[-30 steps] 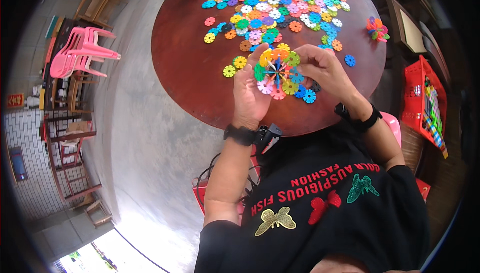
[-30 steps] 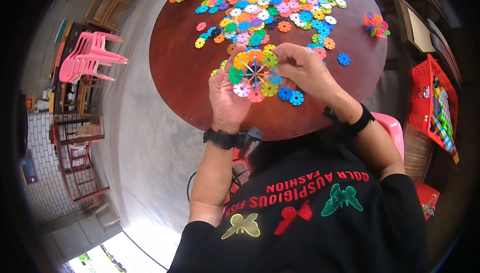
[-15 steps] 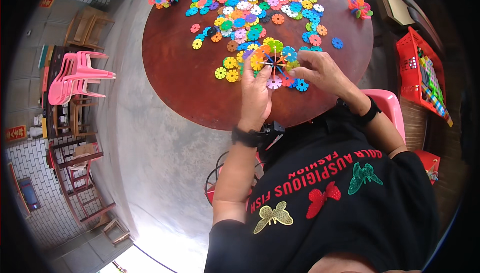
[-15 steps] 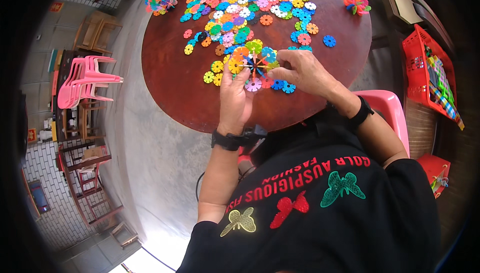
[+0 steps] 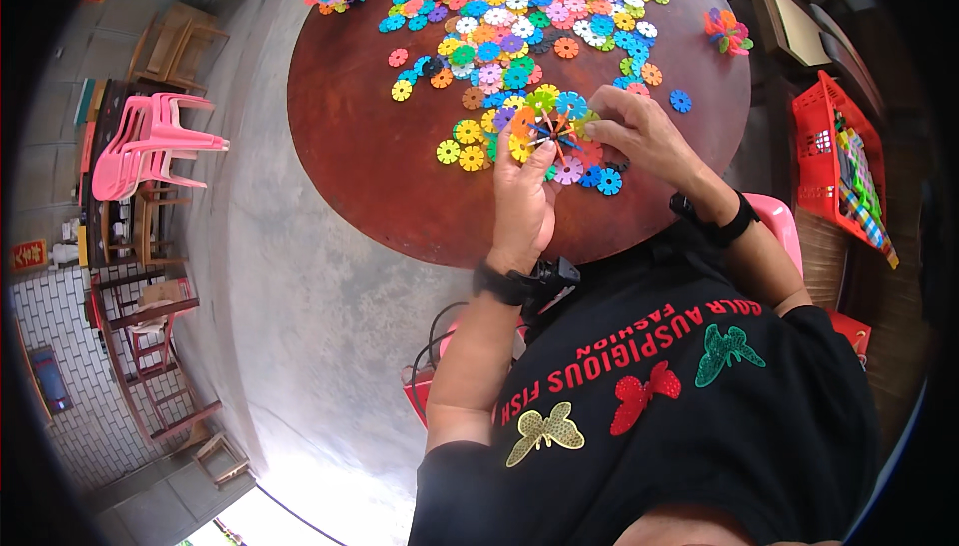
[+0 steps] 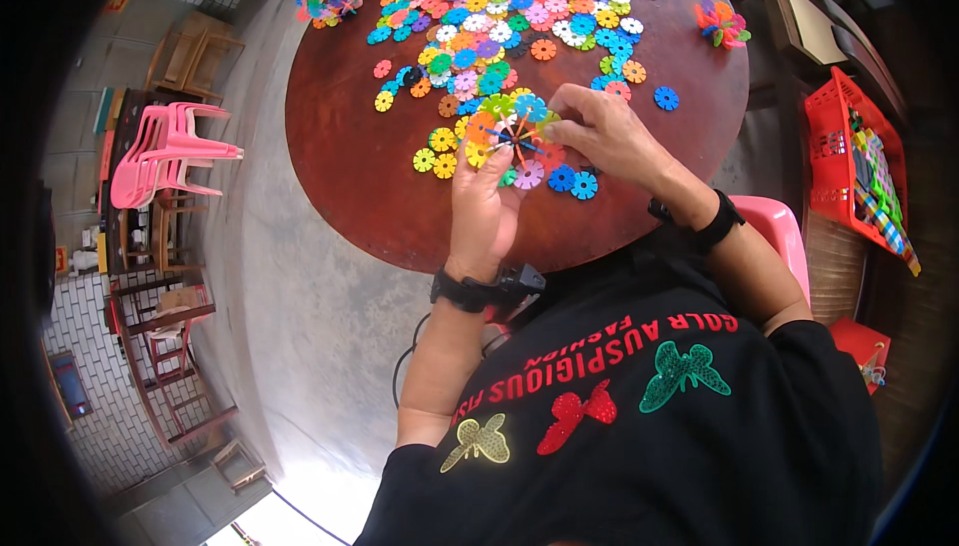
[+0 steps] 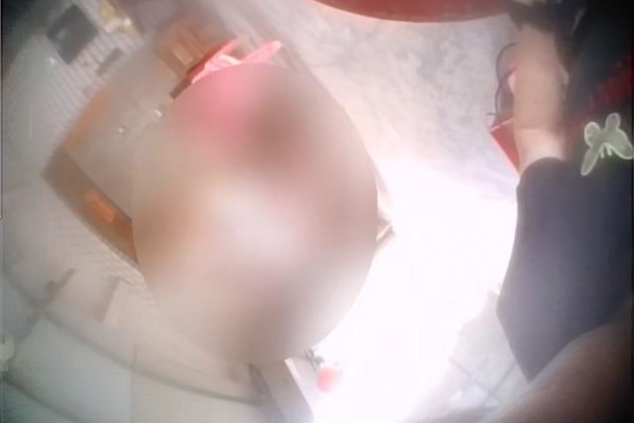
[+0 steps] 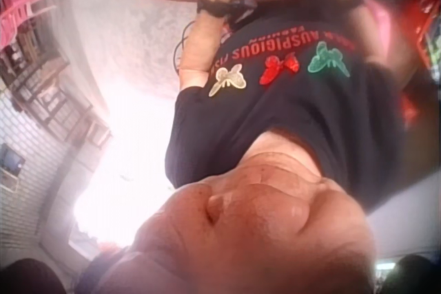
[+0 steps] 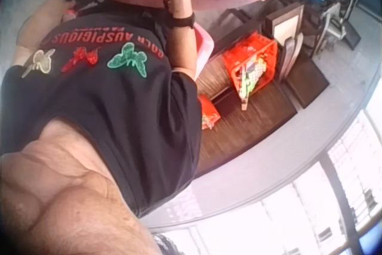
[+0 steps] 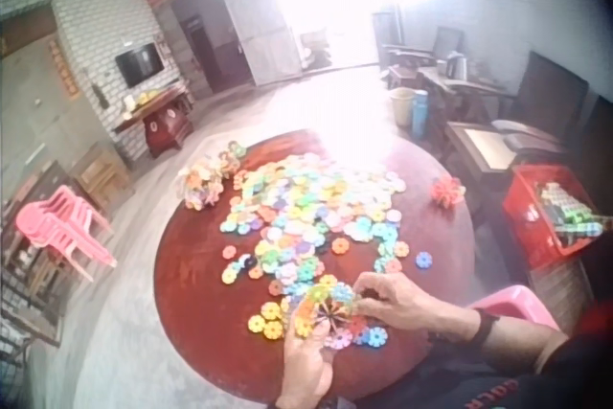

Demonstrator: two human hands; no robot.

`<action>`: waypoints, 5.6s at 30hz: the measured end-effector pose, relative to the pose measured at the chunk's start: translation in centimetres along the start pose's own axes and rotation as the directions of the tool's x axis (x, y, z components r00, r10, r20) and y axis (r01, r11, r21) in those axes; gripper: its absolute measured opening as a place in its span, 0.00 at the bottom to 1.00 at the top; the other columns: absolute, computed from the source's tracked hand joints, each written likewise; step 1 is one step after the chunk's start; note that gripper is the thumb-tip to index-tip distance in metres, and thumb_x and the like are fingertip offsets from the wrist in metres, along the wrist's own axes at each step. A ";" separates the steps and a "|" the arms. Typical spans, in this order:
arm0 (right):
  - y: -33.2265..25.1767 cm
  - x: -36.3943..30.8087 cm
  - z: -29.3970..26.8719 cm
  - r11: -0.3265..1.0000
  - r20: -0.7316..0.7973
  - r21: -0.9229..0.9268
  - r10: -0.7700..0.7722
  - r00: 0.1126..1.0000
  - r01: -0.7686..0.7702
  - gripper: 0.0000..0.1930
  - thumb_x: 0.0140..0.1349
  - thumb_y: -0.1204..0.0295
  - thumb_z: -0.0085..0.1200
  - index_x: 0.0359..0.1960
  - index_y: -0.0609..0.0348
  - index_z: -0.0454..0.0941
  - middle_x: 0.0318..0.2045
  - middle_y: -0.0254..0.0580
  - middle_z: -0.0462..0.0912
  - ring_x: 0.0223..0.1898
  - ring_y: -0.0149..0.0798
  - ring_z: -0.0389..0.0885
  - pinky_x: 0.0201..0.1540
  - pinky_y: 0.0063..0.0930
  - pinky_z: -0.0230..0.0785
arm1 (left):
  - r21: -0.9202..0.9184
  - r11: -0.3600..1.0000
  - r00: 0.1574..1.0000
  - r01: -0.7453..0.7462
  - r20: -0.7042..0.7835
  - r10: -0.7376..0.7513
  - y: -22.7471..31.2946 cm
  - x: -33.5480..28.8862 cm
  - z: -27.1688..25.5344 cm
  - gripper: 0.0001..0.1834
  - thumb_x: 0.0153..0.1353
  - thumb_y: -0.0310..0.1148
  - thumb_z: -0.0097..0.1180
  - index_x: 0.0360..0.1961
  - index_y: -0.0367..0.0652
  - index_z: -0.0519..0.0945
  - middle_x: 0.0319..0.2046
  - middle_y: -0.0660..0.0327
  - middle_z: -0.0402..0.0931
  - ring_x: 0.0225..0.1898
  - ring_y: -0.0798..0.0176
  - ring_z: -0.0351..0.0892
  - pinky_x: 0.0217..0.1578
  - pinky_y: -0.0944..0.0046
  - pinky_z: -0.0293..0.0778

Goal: Assembling a spherical structure from colorful snowflake-shaped plastic toy pieces.

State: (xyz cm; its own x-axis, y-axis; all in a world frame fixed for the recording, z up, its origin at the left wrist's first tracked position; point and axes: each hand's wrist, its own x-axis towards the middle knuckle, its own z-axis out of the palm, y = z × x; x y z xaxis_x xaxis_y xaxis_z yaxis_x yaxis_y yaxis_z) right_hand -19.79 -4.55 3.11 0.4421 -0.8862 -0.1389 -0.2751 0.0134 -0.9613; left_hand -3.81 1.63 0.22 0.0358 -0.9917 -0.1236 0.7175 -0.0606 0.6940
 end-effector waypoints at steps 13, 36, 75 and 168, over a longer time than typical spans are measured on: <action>1.6 1.0 -1.2 0.753 0.079 -0.493 -0.460 0.884 0.436 0.09 0.55 0.79 0.50 0.38 0.66 0.74 0.28 0.53 0.79 0.34 0.54 0.78 0.36 0.40 0.69 | 0.556 0.821 0.991 -0.126 0.028 0.133 -0.5 0.7 -1.5 0.10 0.67 0.30 0.47 0.43 0.35 0.76 0.39 0.62 0.74 0.40 0.72 0.70 0.45 0.69 0.68; 1.0 3.9 1.3 0.748 0.302 -0.469 -0.365 0.881 0.470 0.06 0.59 0.77 0.52 0.37 0.64 0.73 0.29 0.51 0.76 0.30 0.54 0.77 0.29 0.39 0.68 | 0.908 0.402 0.939 -0.120 -0.027 0.343 0.6 0.6 -3.3 0.07 0.55 0.24 0.59 0.32 0.37 0.72 0.29 0.54 0.71 0.31 0.54 0.73 0.31 0.59 0.68; 2.1 0.7 2.7 0.697 0.069 -0.559 -0.501 0.862 0.450 0.07 0.57 0.73 0.53 0.31 0.64 0.69 0.26 0.50 0.75 0.33 0.54 0.76 0.32 0.42 0.67 | 0.871 0.466 0.948 -0.152 -0.005 0.319 0.3 0.8 -2.0 0.05 0.57 0.29 0.61 0.32 0.40 0.80 0.28 0.59 0.71 0.30 0.63 0.74 0.31 0.65 0.69; 5.3 1.4 -7.5 0.466 0.162 -0.810 -0.405 0.900 0.355 0.10 0.52 0.78 0.51 0.37 0.61 0.73 0.31 0.49 0.78 0.39 0.54 0.77 0.39 0.41 0.70 | -0.095 0.992 0.992 0.086 -0.081 -0.094 3.3 1.2 -2.6 0.23 0.62 0.50 0.51 0.48 0.42 0.72 0.42 0.58 0.78 0.40 0.60 0.81 0.35 0.57 0.81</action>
State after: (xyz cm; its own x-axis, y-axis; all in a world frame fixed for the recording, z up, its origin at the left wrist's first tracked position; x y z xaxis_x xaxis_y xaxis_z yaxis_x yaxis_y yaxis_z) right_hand -27.08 -9.17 -0.42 0.6473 -0.7281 0.2257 -0.6631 -0.6838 -0.3044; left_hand 0.45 0.52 0.49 0.0240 -0.9692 -0.2451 0.7805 -0.1350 0.6104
